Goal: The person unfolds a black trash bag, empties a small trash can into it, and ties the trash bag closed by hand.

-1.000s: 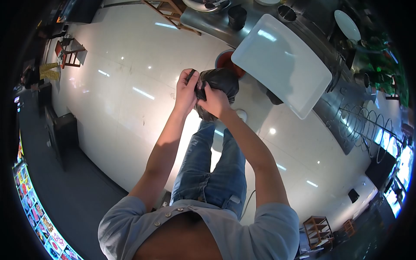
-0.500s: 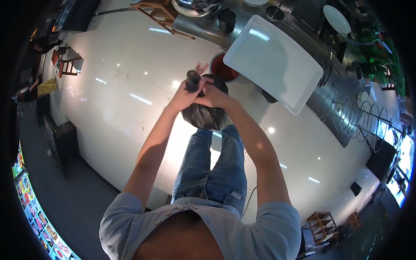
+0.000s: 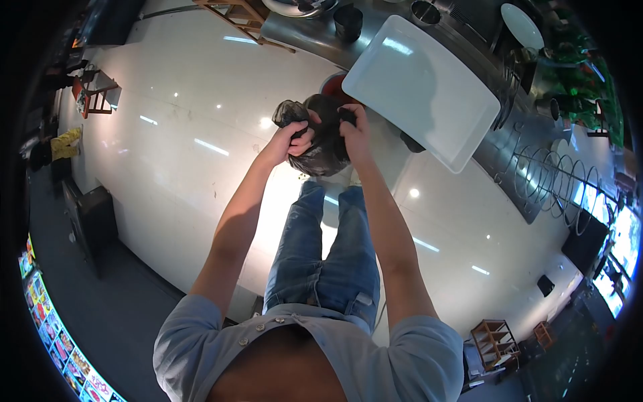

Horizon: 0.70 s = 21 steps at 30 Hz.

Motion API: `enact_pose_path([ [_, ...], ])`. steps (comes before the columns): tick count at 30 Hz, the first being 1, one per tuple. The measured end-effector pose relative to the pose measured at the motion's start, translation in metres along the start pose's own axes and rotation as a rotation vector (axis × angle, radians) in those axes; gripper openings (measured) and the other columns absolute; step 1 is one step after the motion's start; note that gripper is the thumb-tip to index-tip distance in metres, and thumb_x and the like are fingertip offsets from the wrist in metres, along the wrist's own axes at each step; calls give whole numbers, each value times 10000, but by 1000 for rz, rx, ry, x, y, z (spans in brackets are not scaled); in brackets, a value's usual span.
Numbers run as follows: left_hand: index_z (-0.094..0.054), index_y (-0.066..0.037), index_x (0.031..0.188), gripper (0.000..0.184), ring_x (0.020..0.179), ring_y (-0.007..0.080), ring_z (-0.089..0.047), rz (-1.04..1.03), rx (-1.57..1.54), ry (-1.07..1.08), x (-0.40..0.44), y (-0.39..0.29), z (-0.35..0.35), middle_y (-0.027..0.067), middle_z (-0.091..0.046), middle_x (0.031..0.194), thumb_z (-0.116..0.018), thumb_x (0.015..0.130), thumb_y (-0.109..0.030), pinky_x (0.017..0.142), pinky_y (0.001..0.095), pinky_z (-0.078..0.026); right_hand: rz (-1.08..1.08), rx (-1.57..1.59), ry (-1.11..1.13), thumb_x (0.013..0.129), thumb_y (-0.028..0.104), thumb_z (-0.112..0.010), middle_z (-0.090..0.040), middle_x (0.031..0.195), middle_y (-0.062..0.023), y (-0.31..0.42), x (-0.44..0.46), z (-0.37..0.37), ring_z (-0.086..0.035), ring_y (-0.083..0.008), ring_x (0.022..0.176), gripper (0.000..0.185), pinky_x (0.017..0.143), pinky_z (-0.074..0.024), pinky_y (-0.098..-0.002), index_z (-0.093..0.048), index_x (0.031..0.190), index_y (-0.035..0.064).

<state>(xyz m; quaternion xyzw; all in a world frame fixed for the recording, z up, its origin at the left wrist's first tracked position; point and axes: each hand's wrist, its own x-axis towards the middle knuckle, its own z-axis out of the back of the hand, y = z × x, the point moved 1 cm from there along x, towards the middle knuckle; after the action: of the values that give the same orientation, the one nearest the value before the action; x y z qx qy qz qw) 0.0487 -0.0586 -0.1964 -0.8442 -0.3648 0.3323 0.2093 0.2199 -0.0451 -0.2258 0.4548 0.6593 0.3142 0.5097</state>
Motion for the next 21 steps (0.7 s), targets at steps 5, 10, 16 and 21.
enact_pose_path([
  [5, -371, -64, 1277, 384, 367, 64, -267, 83, 176, -18, 0, -6, 14, 1, -378, 498, -337, 908, -165, 367, 194, -215, 315, -382, 4, 608, -75, -334, -531, 734, -60, 14, 6, 8, -508, -164, 680, 251, 687, -391, -219, -542, 701, 31],
  [10, -340, -145, 1357, 546, 547, 86, -444, 171, 475, -103, 7, -4, 3, 47, -539, 843, -467, 833, -58, 433, 196, -327, 642, -697, 353, 611, -66, -415, -577, 821, -67, 24, -12, -33, -531, -246, 861, 192, 788, -410, -326, -549, 680, 52],
  [16, -360, -84, 1337, 600, 1066, 192, -479, -82, 773, -28, 16, 15, 24, 69, -442, 1277, -537, 765, -49, 869, 293, -422, 1006, -940, 516, 609, -9, -533, -593, 1066, -20, 40, -19, -50, -465, -271, 1057, 160, 910, -345, -437, -590, 740, 62],
  [21, -415, -37, 1275, 528, 1019, 181, -515, -61, 772, 73, 11, 20, 34, 90, -477, 1217, -523, 758, -50, 841, 287, -445, 794, -857, 599, 650, 51, -546, -588, 1111, -12, 43, -18, -47, -466, -251, 1021, 218, 917, -329, -405, -632, 848, 91],
])
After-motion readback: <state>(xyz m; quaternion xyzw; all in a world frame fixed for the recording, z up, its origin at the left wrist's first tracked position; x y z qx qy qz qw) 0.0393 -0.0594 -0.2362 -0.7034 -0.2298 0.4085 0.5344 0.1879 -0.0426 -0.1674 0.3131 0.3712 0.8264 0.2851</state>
